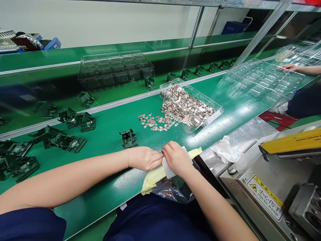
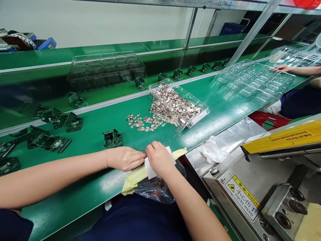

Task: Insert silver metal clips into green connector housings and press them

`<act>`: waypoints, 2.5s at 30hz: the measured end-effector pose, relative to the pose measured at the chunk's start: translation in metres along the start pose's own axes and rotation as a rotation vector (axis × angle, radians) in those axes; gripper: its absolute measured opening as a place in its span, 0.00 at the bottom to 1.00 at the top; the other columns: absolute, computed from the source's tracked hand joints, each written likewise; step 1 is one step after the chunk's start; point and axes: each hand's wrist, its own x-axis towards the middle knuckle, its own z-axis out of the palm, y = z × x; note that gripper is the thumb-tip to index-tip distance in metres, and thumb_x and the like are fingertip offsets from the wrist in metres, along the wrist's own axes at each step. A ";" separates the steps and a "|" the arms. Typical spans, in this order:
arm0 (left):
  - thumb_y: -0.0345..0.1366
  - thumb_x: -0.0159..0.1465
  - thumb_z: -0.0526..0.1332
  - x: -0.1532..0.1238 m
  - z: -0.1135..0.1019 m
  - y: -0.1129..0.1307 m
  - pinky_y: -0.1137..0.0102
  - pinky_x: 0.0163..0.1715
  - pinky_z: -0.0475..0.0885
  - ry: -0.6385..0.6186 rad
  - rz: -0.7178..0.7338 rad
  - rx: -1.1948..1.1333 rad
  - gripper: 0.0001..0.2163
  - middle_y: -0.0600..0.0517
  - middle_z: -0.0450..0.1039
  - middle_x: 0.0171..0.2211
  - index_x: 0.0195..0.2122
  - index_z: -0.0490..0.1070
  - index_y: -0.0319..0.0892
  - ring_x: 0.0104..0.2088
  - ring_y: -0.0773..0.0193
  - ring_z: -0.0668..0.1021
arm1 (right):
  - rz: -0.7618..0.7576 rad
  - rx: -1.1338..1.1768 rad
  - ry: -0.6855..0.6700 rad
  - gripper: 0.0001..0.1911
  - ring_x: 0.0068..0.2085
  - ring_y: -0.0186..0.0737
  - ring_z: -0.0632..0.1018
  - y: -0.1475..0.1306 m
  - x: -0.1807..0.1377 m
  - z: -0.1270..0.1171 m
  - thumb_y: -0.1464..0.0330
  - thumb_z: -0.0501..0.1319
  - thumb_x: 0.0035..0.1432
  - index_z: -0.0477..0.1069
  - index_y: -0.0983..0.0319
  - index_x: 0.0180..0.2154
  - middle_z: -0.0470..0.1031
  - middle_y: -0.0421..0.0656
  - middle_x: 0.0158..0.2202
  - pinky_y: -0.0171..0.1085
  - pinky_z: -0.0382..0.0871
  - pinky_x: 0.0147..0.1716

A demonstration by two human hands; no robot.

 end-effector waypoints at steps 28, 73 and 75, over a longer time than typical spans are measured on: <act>0.23 0.61 0.59 -0.016 -0.040 0.056 0.72 0.29 0.73 0.692 -0.396 -0.273 0.11 0.48 0.71 0.36 0.38 0.77 0.44 0.35 0.65 0.74 | 0.636 1.800 -0.086 0.14 0.26 0.30 0.70 -0.070 -0.002 -0.033 0.58 0.70 0.50 0.78 0.61 0.33 0.72 0.38 0.25 0.31 0.64 0.28; 0.35 0.58 0.67 0.006 -0.023 0.074 0.77 0.33 0.77 0.605 -0.832 -1.263 0.19 0.55 0.74 0.38 0.48 0.62 0.51 0.31 0.72 0.79 | 0.511 0.749 0.387 0.04 0.55 0.54 0.71 -0.072 -0.031 -0.036 0.71 0.64 0.55 0.75 0.58 0.28 0.69 0.50 0.54 0.52 0.63 0.54; 0.34 0.59 0.66 0.004 -0.022 0.076 0.77 0.34 0.77 0.578 -0.817 -1.264 0.19 0.55 0.74 0.38 0.49 0.62 0.52 0.32 0.72 0.79 | 0.502 0.725 0.395 0.04 0.54 0.53 0.71 -0.072 -0.031 -0.034 0.71 0.64 0.55 0.75 0.58 0.28 0.69 0.50 0.53 0.51 0.64 0.53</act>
